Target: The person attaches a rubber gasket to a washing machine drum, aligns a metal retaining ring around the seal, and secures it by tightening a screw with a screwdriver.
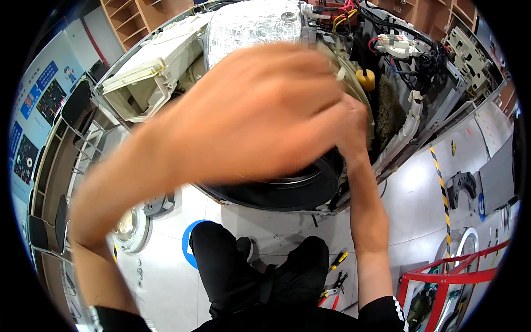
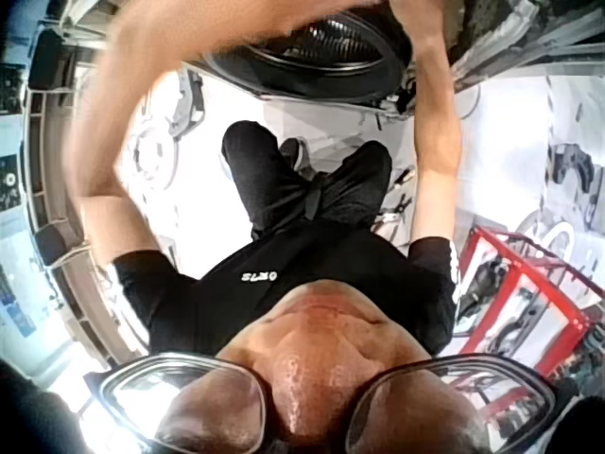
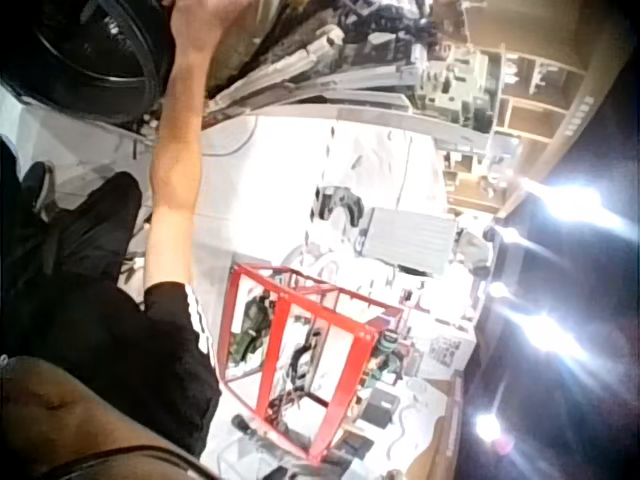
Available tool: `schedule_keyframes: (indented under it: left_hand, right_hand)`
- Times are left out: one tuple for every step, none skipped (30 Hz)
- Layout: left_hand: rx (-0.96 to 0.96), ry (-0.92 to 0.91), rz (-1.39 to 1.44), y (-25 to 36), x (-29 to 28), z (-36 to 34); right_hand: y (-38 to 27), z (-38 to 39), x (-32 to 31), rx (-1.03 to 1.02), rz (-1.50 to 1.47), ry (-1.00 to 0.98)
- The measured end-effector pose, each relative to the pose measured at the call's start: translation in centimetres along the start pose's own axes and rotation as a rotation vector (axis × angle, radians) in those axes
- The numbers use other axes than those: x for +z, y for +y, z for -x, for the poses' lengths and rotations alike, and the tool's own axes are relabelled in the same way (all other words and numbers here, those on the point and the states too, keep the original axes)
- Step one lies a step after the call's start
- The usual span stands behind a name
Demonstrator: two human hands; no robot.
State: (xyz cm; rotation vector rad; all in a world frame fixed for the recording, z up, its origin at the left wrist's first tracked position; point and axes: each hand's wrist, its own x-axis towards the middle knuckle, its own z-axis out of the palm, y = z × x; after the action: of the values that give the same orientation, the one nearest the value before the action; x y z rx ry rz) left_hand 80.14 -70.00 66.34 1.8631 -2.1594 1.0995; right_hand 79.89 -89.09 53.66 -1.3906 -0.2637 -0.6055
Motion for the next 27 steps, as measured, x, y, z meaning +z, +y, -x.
schedule_keyframes:
  left_hand:
    - [-0.099,0.097,-0.006,2.1,-0.9,2.1]
    - [-0.272,0.176,0.047,4.2,-1.8,4.0]
    - [-0.419,0.243,0.046,5.1,-1.8,5.6]
    - [-0.567,0.271,-0.055,5.5,-1.3,7.1]
    - [-0.768,0.335,-0.053,5.7,-0.2,8.2]
    - [-0.979,0.37,-0.028,5.6,1.0,9.2]
    - [-1.051,0.396,-0.008,5.5,1.9,10.0]
    - [-1.063,0.406,-0.032,5.0,3.0,10.4]
    - [-1.079,0.415,-0.064,4.5,4.1,10.8]
    - [-1.136,0.456,0.005,3.9,5.0,11.0]
    - [-1.183,0.491,0.057,3.4,5.6,11.1]
    - [-1.203,0.559,0.087,3.2,5.9,11.2]
    - [-1.233,0.585,0.137,3.1,6.0,11.3]
    - [-1.286,0.564,0.135,3.1,6.0,11.3]
    - [-1.284,0.568,0.107,3.2,5.8,11.3]
    - [-1.414,0.599,0.24,3.0,5.8,11.1]
    - [-1.409,0.604,0.244,3.0,5.8,11.0]
    - [-1.396,0.613,0.248,2.8,5.7,10.7]
    - [-1.425,0.596,0.268,2.6,5.7,10.5]
    - [-1.426,0.609,0.3,2.5,5.8,10.2]
    - [-1.438,0.603,0.299,2.5,5.7,10.0]
    - [-1.459,0.587,0.31,2.5,5.7,9.8]
    - [-1.436,0.594,0.323,2.3,5.8,9.6]
    - [-1.431,0.632,0.315,2.4,5.9,9.4]
    - [-1.476,0.628,0.382,2.4,5.9,9.3]
    - [-1.497,0.63,0.33,2.5,6.0,9.1]
    - [-1.501,0.641,0.276,2.5,6.1,9.0]
  right_hand:
    - [0.1,-0.1,0.1,-0.013,0.036,-0.012]
    - [0.3,0.0,0.2,-0.007,0.018,-0.006]
    - [0.4,0.1,0.3,-0.006,0.001,0.005]
    - [0.6,0.2,0.4,-0.031,0.005,0.016]
    - [0.7,0.3,0.3,-0.041,0.023,0.036]
    - [0.9,0.4,0.4,-0.051,0.043,0.05]
    - [1.0,0.5,0.4,-0.06,0.063,0.06]
    - [1.2,0.5,0.4,-0.08,0.077,0.075]
    - [1.3,0.5,0.4,-0.097,0.09,0.085]
    - [1.3,0.6,0.5,-0.112,0.099,0.093]
    - [1.4,0.5,0.5,-0.104,0.069,0.088]
    - [1.3,0.5,0.5,-0.096,0.067,0.08]
    - [1.3,0.4,0.5,-0.07,0.064,0.085]
    - [1.3,0.2,0.5,-0.097,0.052,0.086]
    - [1.2,0.1,0.5,-0.107,0.039,0.1]
    - [1.2,0.0,0.5,-0.116,0.026,0.114]
    - [1.2,-0.1,0.5,-0.104,0.033,0.103]
    - [1.2,-0.1,0.5,-0.098,0.041,0.095]
    - [1.1,-0.1,0.5,-0.076,0.052,0.118]
    - [1.1,-0.1,0.6,-0.097,0.027,0.108]
    - [1.1,-0.1,0.5,-0.085,0.02,0.091]
    - [1.1,-0.1,0.5,-0.077,0.017,0.079]
    - [1.1,-0.1,0.5,-0.064,0.015,0.088]
    - [1.1,0.0,0.5,-0.071,0.008,0.082]
    - [1.2,-0.1,0.6,-0.077,-0.044,0.081]
    - [1.1,0.0,0.6,-0.075,-0.042,0.075]
    - [1.1,-0.1,0.7,-0.078,-0.045,0.069]
